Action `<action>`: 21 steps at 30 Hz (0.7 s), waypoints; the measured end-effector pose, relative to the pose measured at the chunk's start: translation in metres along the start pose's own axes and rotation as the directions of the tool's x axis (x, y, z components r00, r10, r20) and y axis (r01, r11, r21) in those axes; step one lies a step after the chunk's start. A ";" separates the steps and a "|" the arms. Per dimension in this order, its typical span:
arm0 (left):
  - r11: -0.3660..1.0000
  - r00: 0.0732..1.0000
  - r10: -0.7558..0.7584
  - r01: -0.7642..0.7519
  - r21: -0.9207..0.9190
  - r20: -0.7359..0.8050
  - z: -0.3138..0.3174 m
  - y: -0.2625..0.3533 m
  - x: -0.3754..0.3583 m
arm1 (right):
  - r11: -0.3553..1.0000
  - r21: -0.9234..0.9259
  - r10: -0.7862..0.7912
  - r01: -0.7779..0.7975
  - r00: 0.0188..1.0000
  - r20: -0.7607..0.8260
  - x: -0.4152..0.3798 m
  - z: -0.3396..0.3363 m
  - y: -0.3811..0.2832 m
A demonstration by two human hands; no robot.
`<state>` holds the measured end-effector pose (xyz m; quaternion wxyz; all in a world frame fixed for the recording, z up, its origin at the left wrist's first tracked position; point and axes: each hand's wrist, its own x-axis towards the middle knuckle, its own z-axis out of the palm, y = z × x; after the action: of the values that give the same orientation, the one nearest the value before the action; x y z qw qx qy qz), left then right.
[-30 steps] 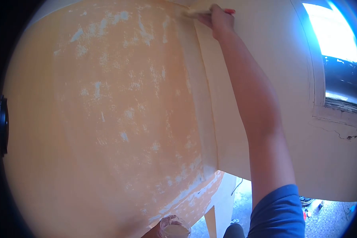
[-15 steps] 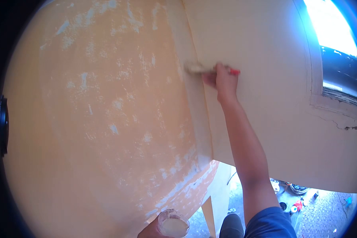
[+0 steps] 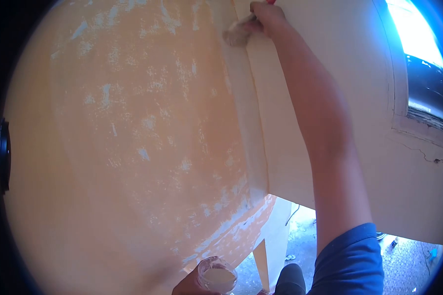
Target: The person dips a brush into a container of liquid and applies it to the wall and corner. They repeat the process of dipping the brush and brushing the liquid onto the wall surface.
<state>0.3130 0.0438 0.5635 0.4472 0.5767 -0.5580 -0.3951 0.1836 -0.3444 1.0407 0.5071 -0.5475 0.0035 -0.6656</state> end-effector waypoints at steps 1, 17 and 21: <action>1.000 1.000 0.000 0.000 0.004 -0.005 -0.001 0.004 0.001 | 0.994 -0.087 -0.061 0.060 0.998 -0.007 -0.006 0.006 -0.018; 0.998 0.998 0.025 -0.028 0.047 0.053 0.010 0.024 0.000 | 0.991 0.123 0.065 -0.045 0.984 -0.164 -0.114 -0.061 0.046; 0.963 0.960 0.270 -0.271 0.000 0.067 0.010 0.035 -0.004 | 0.922 0.292 -0.244 0.255 0.967 -0.073 -0.027 -0.015 -0.014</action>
<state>0.2935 0.0475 0.5939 0.4755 0.4837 -0.6480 -0.3465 0.1600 -0.3279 1.0228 0.4951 -0.4485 -0.1579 -0.7272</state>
